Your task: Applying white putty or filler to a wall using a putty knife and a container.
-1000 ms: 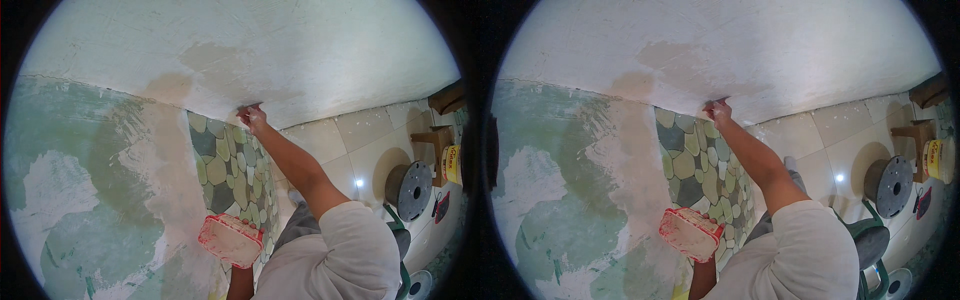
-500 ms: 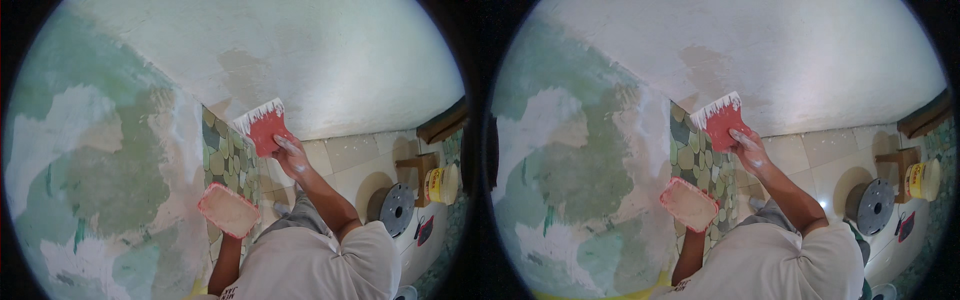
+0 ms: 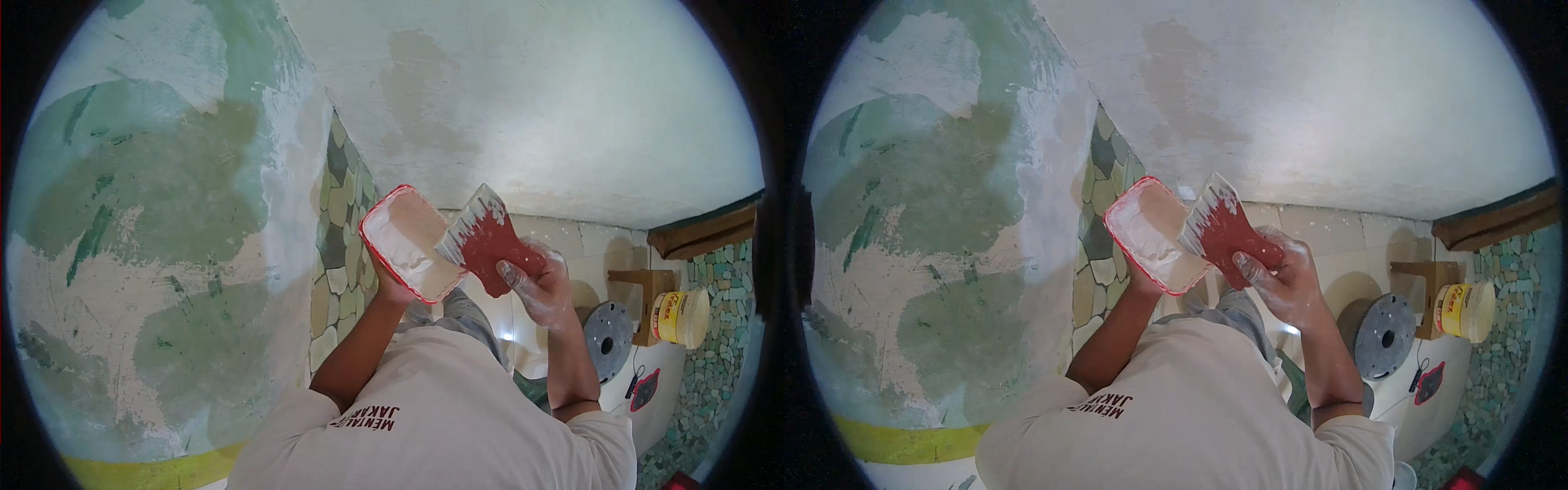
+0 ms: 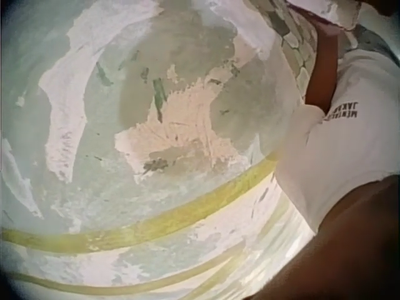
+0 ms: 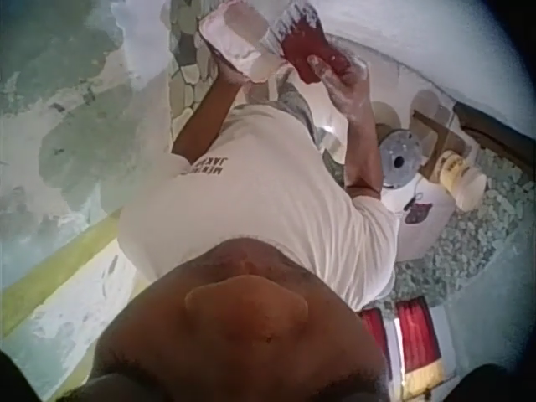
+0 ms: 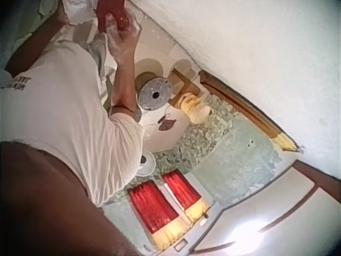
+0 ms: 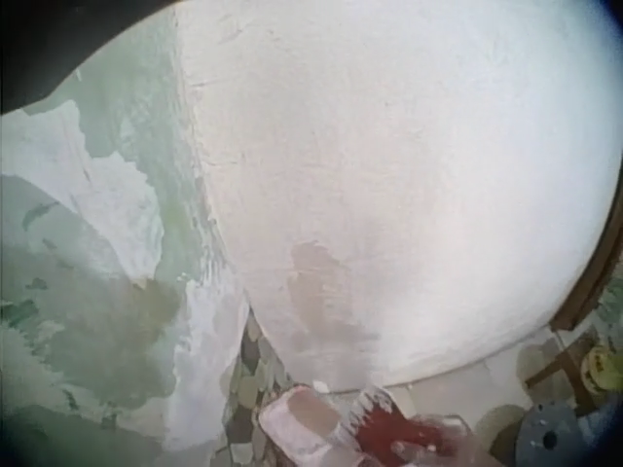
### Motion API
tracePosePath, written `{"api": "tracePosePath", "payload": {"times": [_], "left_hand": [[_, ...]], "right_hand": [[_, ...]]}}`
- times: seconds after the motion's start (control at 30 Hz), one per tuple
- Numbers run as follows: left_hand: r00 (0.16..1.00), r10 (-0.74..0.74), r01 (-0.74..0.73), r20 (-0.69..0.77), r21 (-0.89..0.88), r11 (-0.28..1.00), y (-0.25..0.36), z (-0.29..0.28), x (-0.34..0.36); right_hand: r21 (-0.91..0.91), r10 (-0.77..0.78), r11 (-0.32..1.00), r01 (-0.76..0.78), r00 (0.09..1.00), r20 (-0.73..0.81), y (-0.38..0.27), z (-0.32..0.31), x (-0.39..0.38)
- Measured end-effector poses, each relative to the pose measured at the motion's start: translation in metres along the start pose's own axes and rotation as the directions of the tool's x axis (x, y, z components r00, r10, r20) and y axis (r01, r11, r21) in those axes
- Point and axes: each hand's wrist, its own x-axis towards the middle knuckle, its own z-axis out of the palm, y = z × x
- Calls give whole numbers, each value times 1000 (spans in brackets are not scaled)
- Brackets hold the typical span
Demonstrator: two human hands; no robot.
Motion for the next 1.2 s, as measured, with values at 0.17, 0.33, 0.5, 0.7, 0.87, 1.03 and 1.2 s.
{"api": "tracePosePath", "payload": {"times": [0.17, 0.33, 0.5, 0.7, 0.87, 1.03, 1.2], "left_hand": [[998, 24, -46, 58, 416, 908, -24, 1, -4], [993, -120, 121, -23, 83, 989, -41, 10, -9], [988, -155, 155, 15, -21, 988, -75, 12, -6], [988, -109, 106, 113, 38, 994, -114, 60, -5], [964, -143, 136, 226, 48, 990, -136, 87, -14], [971, -130, 116, 202, 83, 990, -156, 105, -22], [966, -252, 256, 55, -87, 963, -183, 84, -30]], "right_hand": [[-176, 12, 984, -18, 999, -38, 1, 4, -24], [-414, -165, 902, 123, 984, -68, 5, -6, -33], [-546, -212, 827, 136, 974, -79, 0, -21, -38], [-347, -143, 930, 118, 989, -48, -6, -50, -47], [-362, -181, 919, 157, 983, -33, -6, -82, -58], [-395, -197, 901, 180, 980, -1, -1, -103, -65], [-329, -155, 931, 158, 987, 36, 1, -121, -74]]}}
